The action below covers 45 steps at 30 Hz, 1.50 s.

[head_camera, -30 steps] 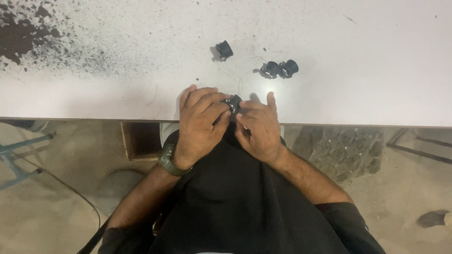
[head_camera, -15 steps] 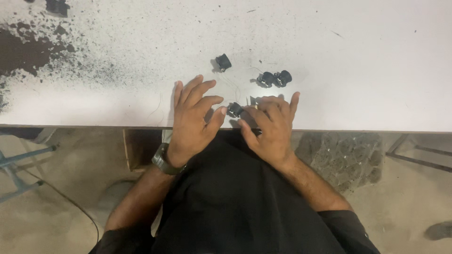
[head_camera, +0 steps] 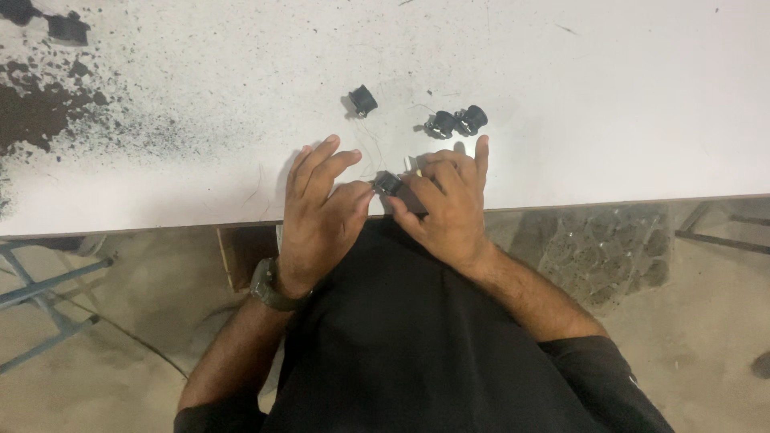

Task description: The person sits at a white table and assembles small black plastic parts onto toothed plastic hubs, pressing each piece into place by hand and setting finished hubs aside while picking new parts from a pile on the table.

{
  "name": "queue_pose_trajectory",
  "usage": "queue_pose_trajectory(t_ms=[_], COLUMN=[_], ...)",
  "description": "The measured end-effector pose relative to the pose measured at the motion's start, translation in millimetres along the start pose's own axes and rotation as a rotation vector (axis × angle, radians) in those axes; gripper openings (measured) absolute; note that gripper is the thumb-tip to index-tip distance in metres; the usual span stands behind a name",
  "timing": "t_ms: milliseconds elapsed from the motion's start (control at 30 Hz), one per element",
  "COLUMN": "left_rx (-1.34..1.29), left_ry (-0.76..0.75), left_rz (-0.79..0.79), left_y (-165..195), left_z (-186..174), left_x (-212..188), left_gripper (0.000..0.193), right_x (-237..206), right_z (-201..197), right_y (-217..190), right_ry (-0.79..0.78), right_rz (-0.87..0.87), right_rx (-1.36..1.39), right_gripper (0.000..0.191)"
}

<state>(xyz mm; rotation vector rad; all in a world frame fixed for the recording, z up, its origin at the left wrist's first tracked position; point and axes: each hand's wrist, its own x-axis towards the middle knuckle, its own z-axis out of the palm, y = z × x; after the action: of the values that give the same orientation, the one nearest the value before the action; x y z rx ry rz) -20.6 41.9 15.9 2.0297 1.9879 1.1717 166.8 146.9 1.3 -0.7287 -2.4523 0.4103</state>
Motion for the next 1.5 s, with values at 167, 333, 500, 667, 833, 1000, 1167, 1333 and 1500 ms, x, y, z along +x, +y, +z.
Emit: queue_pose_trajectory(t_ms=[167, 333, 500, 667, 833, 1000, 1167, 1333, 1500], left_rx=[-0.003, -0.104, -0.197, -0.224, -0.25, -0.242, -0.087, 0.035, -0.095], left_ry=[0.013, -0.027, -0.087, -0.078, -0.084, -0.092, -0.036, 0.002, -0.055], left_rz=[0.029, -0.02, -0.151, -0.182, -0.253, -0.207, -0.04, 0.137, -0.078], left_y=[2, 0, -1, 2, 1, 5, 8, 11, 13], left_z=[2, 2, 1, -2, -2, -7, -14, -7, -5], left_x=[0, 8, 16, 17, 19, 14, 2, 1, 5], left_gripper=[0.014, 0.012, 0.011, 0.011, 0.01, 0.012, 0.016, 0.018, 0.016], right_x=[-2, 0, 7, 11, 10, 8, 6, 5, 6], right_z=[-1, -5, -10, -9, -5, -7, -4, -2, -9], right_y=[1, 7, 10, 5, 4, 6, 5, 4, 5], right_ry=[-0.019, -0.092, -0.134, -0.141, -0.172, -0.141, -0.09, -0.103, -0.173], right_rz=[-0.053, -0.156, -0.174, -0.122, -0.182, -0.157, -0.122, -0.114, -0.14], right_rx=[0.011, 0.07, 0.088, 0.117, 0.132, 0.096, 0.071, 0.092, 0.066], right_gripper=[0.033, 0.038, 0.038, 0.044, 0.043, 0.043, 0.042, 0.04, 0.04])
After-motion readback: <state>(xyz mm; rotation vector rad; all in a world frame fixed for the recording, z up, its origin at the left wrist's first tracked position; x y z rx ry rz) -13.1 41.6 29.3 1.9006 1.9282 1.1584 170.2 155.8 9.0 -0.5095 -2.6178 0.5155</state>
